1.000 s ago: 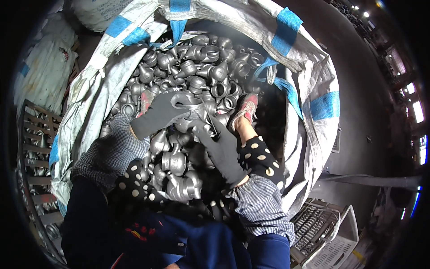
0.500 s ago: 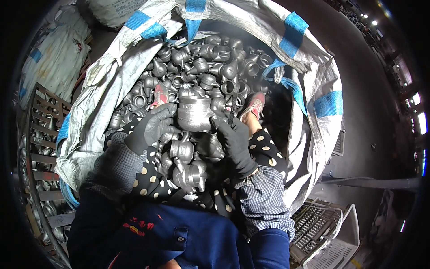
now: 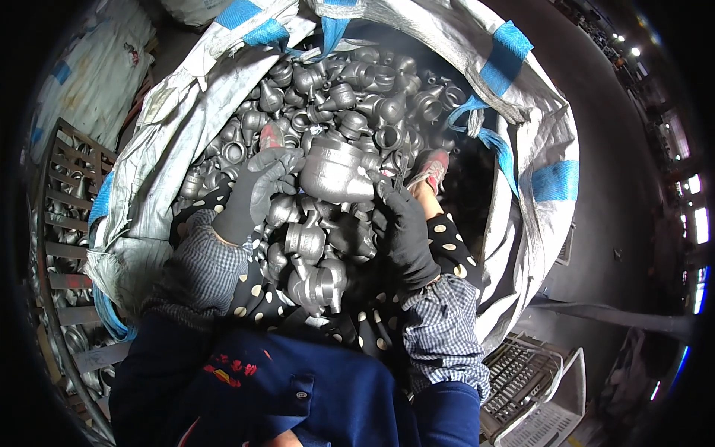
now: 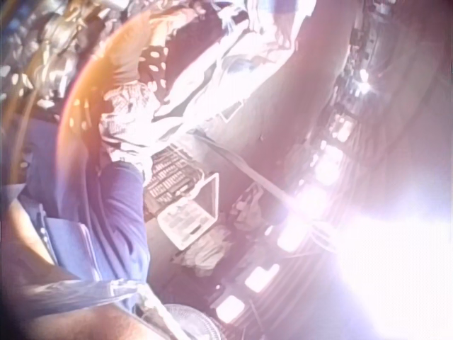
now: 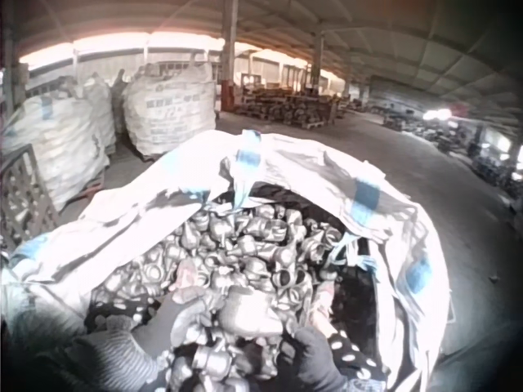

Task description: The person picks metal castings from a large bag, scrapes them using a small blade, tosses a finished part into a crate, and then holds a palette to scrape paste with the blade.

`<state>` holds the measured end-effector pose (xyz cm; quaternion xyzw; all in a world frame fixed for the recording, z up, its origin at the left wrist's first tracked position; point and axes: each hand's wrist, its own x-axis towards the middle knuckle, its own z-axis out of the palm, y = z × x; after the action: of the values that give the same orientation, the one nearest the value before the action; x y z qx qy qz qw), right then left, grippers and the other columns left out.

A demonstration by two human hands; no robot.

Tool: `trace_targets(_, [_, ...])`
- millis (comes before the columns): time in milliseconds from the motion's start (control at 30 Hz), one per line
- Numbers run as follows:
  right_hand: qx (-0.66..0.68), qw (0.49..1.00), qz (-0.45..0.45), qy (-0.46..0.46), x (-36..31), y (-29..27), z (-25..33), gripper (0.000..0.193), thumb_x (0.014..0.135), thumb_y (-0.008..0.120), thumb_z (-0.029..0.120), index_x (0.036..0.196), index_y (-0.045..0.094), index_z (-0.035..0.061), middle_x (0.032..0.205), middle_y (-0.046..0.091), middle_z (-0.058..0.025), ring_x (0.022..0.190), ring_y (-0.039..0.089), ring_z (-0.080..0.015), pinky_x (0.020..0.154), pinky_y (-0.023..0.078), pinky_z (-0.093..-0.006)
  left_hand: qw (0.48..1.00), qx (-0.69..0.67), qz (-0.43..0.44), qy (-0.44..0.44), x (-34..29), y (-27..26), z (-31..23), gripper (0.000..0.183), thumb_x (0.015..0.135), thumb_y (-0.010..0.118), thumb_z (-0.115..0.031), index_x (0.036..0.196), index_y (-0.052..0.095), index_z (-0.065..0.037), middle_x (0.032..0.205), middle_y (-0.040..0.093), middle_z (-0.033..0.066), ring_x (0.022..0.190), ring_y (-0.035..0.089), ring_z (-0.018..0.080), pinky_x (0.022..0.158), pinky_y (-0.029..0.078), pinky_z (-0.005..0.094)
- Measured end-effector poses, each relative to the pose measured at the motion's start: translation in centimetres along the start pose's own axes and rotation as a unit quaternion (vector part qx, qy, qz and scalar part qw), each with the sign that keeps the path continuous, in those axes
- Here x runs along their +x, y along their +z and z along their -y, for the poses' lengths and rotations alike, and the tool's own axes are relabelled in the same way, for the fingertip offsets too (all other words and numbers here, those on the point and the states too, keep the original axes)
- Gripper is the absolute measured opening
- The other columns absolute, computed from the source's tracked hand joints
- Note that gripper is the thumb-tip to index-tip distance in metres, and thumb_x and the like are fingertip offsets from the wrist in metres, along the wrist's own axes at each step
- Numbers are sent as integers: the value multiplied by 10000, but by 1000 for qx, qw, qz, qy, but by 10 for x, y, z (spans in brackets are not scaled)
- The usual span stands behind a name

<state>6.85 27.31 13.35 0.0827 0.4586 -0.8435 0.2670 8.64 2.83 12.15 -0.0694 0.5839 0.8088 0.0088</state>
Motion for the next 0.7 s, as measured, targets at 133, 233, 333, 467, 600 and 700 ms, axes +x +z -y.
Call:
trace_targets(133, [-352,895,50,-270,13,-29,-25,232,970,457,268,972,572,66,644,506,46,488,329,-34,441,280,-190,999,40,-26,1,6,-3,11,289,924,563,-161,1148,522,17,966,640,75,644,583,96,525,479,206])
trace_targets(233, [-19,1000,-9,24,2,6,-4,235,968,440,261,934,563,63,637,511,27,485,366,-48,437,293,-192,998,21,-55,-5,4,-6,11,270,931,566,-180,1129,550,3,818,619,45,552,551,71,472,442,175])
trace_targets(333, [-123,991,21,-41,7,-14,-14,253,970,440,277,925,560,59,651,522,16,495,399,-56,442,313,-184,998,21,-54,-27,2,4,4,248,932,575,-205,1092,582,-15,734,593,27,518,530,56,450,418,159])
trace_targets(467, [-76,996,38,1,8,-15,-13,279,979,434,302,930,562,59,654,526,21,506,443,-59,449,349,-183,999,-15,-31,-21,0,2,6,229,930,587,-233,1052,610,-40,706,582,21,516,524,54,428,390,158])
trace_targets(600, [53,996,34,56,5,-4,-10,268,993,415,288,1073,540,64,799,578,-7,649,563,-85,547,471,-195,999,-29,-12,-33,1,-4,6,258,946,549,-241,1089,624,-40,725,594,-28,614,550,35,530,445,159])
trace_targets(700, [74,992,61,82,-14,27,11,298,993,425,275,1189,492,61,948,589,-39,801,608,-109,641,525,-219,997,-61,27,-33,4,-19,15,302,942,551,-255,1136,600,-29,828,637,-4,635,562,32,543,458,155])
